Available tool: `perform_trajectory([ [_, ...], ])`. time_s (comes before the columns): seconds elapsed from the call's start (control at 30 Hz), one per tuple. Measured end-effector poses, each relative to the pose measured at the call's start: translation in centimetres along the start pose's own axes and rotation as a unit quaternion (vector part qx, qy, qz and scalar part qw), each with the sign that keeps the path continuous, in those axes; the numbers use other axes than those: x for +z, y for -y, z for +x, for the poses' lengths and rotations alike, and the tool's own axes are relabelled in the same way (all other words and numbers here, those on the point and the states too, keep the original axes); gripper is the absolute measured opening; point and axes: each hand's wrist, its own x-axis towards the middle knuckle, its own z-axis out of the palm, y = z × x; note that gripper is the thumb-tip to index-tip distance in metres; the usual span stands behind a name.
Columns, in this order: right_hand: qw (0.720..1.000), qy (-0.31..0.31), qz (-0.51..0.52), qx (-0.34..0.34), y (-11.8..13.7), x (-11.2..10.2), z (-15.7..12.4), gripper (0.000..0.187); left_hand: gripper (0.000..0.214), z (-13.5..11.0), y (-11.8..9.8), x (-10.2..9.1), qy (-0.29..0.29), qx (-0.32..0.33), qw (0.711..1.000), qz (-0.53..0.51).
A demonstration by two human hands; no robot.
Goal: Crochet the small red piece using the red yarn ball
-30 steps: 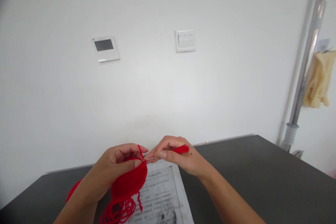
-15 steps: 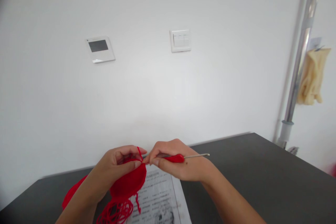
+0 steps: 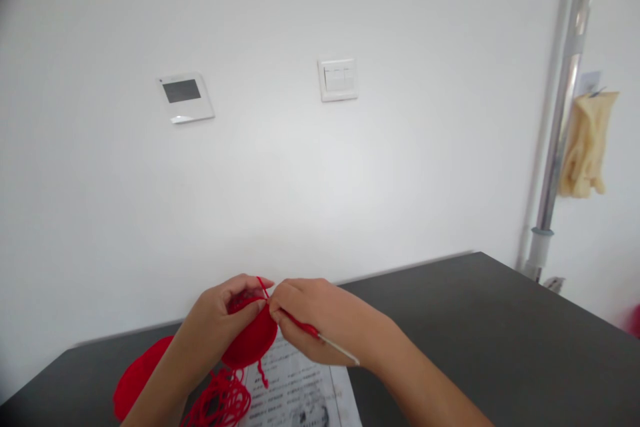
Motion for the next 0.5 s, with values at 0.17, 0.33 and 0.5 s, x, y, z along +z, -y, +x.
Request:
perform_trajectory([
  [0.17, 0.998, -0.001, -0.053, -0.018, -0.2, 1.1, 0.5, 0.014, 0.027, 0.1, 0.0, 0.2, -0.029, 0.015, 0.999, 0.039],
  [0.33, 0.996, -0.009, -0.082, -0.019, -0.4, 1.9, 0.5, 0.011, 0.027, 0.2, 0.3, 0.1, -0.046, 0.028, 0.997, 0.046],
  [0.5, 0.996, -0.016, -0.087, -0.018, -0.3, 2.2, 0.7, 0.010, 0.027, 0.3, 0.3, 0.2, -0.055, 0.032, 0.997, 0.052],
])
